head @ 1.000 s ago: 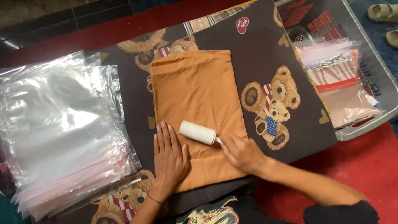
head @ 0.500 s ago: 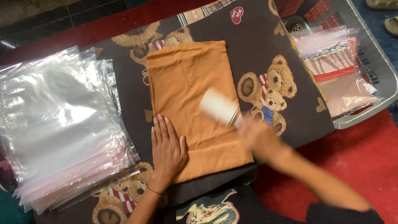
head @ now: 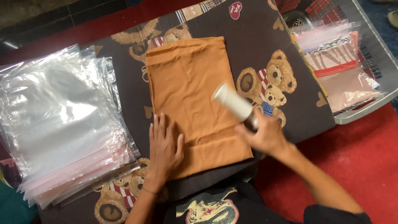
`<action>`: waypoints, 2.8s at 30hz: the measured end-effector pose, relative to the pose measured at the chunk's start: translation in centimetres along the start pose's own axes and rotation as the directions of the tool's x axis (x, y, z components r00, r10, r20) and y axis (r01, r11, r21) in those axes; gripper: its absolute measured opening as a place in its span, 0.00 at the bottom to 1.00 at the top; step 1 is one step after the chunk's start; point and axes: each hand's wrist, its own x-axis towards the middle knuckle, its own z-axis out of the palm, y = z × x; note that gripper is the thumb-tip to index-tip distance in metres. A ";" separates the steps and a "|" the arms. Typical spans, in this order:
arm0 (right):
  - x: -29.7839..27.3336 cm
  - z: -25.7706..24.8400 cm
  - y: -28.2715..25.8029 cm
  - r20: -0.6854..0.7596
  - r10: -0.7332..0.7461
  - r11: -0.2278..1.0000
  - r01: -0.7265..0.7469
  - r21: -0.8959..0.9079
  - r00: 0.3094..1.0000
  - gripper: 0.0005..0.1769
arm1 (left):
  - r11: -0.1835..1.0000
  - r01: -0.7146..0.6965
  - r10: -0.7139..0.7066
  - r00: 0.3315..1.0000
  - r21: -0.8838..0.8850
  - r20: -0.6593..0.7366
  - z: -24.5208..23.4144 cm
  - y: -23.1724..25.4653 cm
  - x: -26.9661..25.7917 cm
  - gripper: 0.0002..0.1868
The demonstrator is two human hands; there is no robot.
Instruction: The person folds a light brown garment on a table, uses a lint roller to remove lint from the fabric, and then places the folded garment into a clear plastic bag.
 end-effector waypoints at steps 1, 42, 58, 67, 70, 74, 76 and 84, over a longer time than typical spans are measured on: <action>-1.0 0.4 -0.3 0.079 -0.060 0.998 0.058 0.028 0.995 0.23 | 0.998 -0.057 0.057 0.998 -0.005 -0.012 -0.1 -0.3 -0.4 0.23; 25.0 12.0 5.5 -0.097 0.144 0.965 -0.118 0.236 0.985 0.12 | 0.929 0.238 -0.278 0.955 -0.284 -0.108 1.3 -9.3 25.0 0.08; 7.6 6.1 -2.0 0.093 0.257 0.965 -0.251 -0.074 0.962 0.31 | 0.983 0.159 -0.155 0.986 0.090 -0.053 -0.5 -3.0 14.1 0.32; 9.0 5.7 -1.4 0.197 0.467 0.882 -0.470 -0.034 0.862 0.18 | 0.864 0.468 -0.428 0.877 -0.187 0.220 -1.6 -2.7 9.7 0.33; 7.3 6.1 0.1 0.192 0.387 0.920 -0.392 -0.009 0.902 0.18 | 0.825 0.490 -0.414 0.863 -0.281 0.289 -4.1 -0.4 7.4 0.30; 3.9 1.9 -2.2 0.300 0.353 0.934 -0.351 -0.063 0.886 0.19 | 0.759 0.558 -0.440 0.819 -0.335 0.368 -4.9 1.3 3.1 0.29; 1.9 0.7 -2.6 0.277 0.368 0.929 -0.340 -0.144 0.888 0.19 | 0.806 0.509 -0.440 0.857 -0.302 0.269 -4.5 1.7 1.1 0.30; -8.2 3.8 -6.1 0.373 0.263 0.944 -0.318 0.093 0.890 0.24 | 0.978 -0.185 0.158 0.960 -0.099 -0.233 -0.1 0.9 0.9 0.26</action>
